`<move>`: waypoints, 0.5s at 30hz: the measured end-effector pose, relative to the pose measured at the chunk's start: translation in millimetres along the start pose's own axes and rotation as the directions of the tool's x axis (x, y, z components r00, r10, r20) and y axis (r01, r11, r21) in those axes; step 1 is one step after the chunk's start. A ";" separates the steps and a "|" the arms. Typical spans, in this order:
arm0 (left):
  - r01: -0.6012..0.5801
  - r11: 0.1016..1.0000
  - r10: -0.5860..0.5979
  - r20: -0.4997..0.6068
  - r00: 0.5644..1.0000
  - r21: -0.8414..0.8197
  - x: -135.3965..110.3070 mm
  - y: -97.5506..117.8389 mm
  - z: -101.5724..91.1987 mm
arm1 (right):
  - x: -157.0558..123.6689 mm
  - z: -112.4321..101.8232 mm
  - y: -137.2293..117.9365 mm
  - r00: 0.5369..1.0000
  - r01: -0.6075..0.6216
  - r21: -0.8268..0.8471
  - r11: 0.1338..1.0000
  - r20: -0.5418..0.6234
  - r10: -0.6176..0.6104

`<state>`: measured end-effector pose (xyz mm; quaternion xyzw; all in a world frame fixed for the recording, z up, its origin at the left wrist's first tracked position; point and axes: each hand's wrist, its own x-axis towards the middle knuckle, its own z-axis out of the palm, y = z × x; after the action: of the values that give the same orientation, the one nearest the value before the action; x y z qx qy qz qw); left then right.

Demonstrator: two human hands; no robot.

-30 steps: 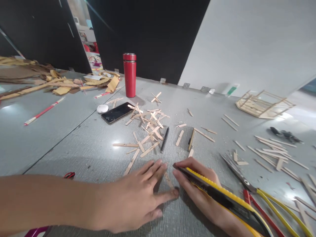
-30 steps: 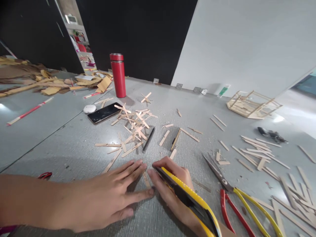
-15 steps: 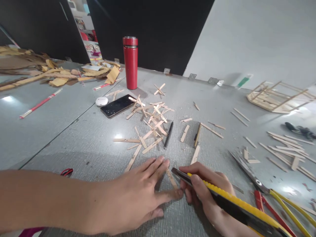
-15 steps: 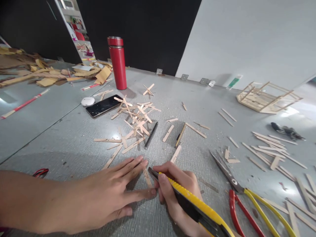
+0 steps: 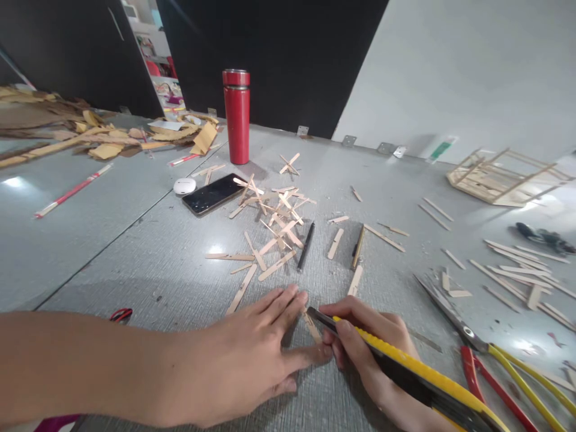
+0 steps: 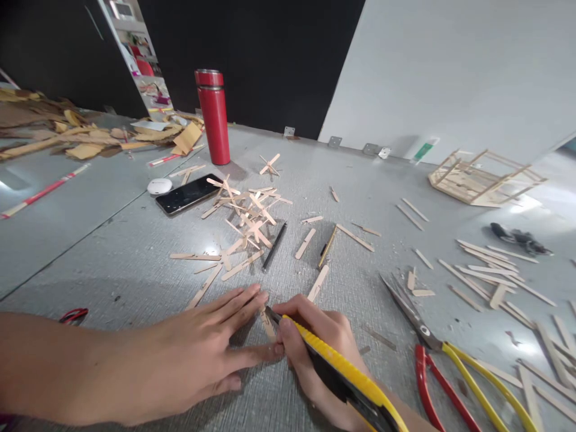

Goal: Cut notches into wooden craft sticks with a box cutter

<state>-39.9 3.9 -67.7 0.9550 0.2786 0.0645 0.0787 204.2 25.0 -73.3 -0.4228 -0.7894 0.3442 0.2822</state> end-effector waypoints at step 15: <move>-0.029 0.999 0.029 -0.026 0.999 0.021 5.4 -5.1 -1.1 | 11.8 9.3 -8.8 0.990 -0.077 -0.047 0.996 -0.120 0.071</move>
<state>-38.3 11.2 -67.2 0.9588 0.2664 0.0751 0.0646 187.4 28.8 -70.2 -0.4785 -0.7636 0.3087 0.3043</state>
